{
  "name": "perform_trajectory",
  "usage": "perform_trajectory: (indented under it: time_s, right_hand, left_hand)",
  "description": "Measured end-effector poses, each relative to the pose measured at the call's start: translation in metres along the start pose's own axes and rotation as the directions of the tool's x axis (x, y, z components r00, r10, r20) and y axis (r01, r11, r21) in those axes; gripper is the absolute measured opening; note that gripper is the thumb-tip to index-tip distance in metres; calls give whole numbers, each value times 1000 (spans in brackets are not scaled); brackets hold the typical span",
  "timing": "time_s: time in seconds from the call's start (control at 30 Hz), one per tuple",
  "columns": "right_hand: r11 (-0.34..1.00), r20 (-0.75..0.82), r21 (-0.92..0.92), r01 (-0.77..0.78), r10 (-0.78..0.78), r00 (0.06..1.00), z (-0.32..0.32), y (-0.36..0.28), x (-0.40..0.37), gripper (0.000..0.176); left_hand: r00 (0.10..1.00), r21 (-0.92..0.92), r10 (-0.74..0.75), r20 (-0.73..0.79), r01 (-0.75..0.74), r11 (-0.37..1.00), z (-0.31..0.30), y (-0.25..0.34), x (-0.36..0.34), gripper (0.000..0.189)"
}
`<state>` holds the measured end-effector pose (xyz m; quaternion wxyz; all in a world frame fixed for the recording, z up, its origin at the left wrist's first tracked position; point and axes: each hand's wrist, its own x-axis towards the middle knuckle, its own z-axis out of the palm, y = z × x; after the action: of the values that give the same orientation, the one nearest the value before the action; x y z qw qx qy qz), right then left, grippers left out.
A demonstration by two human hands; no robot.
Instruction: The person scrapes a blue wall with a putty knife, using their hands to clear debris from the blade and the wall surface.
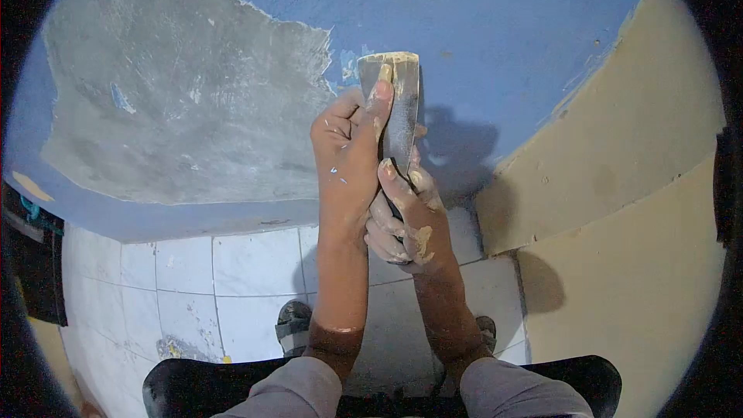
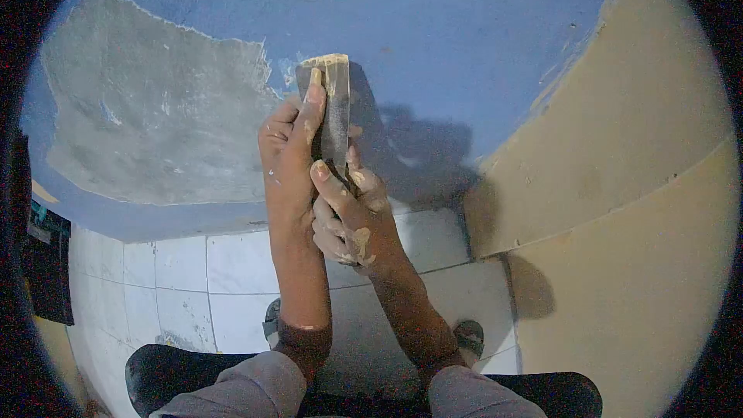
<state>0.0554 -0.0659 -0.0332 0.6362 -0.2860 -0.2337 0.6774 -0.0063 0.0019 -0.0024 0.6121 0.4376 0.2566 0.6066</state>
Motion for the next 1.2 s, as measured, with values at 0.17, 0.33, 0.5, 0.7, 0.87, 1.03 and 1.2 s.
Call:
perform_trajectory:
  time_s: [0.17, 0.33, 0.5, 0.7, 0.87, 1.03, 1.2]
  right_hand:
    - [997, -98, -76, 0, -8, 995, 7, -2, 3, 34]
    - [998, -4, -22, 51, -51, 999, 17, -10, 0, 28]
    - [998, 6, -11, 66, -66, 998, 14, -5, -1, 20]
    - [999, -29, -51, -7, 6, 1000, 0, 7, -3, 19]
    - [999, -77, -43, -23, 20, 997, 5, 6, -1, 16]
    - [998, -44, -53, 21, -23, 999, 18, -2, -3, 19]
    - [1000, 32, -5, -2, 3, 999, 9, -1, 0, 19]
  left_hand:
    - [998, -14, -40, -48, 39, 999, 10, 10, 1, 24]
    - [1000, 18, -15, 7, 15, 1000, 10, 20, 4, 24]
    - [1000, 4, -27, 9, 27, 1000, 6, 18, 2, 24]
    - [998, 28, -52, -39, 53, 998, -3, 1, -5, 24]
    - [999, 29, -39, -27, 40, 999, 0, 10, -3, 26]
    - [999, 31, -52, 14, 51, 998, 1, 16, 0, 28]
    - [999, 40, -19, 26, 18, 999, 0, 11, 5, 28]
